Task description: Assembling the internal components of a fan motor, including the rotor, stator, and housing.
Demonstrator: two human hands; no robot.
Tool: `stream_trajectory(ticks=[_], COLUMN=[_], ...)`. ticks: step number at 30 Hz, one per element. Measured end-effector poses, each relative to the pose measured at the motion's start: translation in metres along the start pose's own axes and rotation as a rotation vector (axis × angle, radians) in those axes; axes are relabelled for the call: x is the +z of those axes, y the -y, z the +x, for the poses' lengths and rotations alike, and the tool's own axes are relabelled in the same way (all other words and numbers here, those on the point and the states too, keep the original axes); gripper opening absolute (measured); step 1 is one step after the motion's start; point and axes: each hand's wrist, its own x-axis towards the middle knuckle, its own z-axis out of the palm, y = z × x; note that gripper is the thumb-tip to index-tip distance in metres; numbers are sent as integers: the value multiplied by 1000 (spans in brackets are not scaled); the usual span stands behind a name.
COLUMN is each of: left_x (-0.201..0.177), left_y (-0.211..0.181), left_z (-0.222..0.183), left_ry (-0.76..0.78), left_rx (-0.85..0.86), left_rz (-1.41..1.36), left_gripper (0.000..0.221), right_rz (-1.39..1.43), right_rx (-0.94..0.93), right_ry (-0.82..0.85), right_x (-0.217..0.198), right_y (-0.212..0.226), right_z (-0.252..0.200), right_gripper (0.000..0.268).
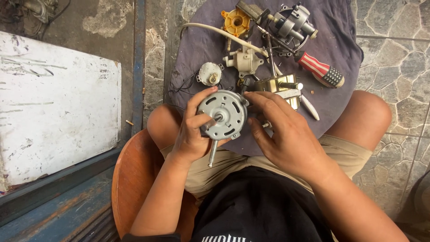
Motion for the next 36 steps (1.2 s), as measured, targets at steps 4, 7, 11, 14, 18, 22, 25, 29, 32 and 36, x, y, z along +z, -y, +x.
stream_trajectory(ticks=[4, 7, 11, 14, 18, 22, 25, 29, 32, 36], left_x=[-1, -4, -7, -7, -3, 5, 8, 11, 10, 11], left_y=[2, -1, -2, 0, -1, -9, -11, -9, -13, -14], left_z=[2, 7, 7, 2, -4, -4, -1, -2, 1, -9], left_ry=[-17, 13, 58, 32, -19, -109, -116, -98, -141, -234], left_rx=[3, 38, 52, 48, -5, -68, -73, -58, -77, -224], left_rz=[-53, -53, -15, 37, 11, -32, -38, -59, -72, -91], left_gripper=[71, 63, 61, 66, 88, 73, 69, 72, 79, 99], right_rz=[96, 103, 70, 72, 91, 84, 77, 42, 19, -11], right_rx=[-1, 27, 43, 87, 139, 149, 148, 159, 179, 239], right_ry=[-3, 48, 42, 37, 36, 35, 49, 68, 71, 105], right_x=[-3, -2, -1, 0, 1, 0, -4, -8, -6, -6], right_y=[10, 13, 13, 12, 12, 10, 13, 19, 19, 19], right_z=[3, 4, 5, 3, 3, 2, 2, 2, 3, 2], right_gripper=[44, 49, 55, 62, 66, 65, 63, 65, 69, 77])
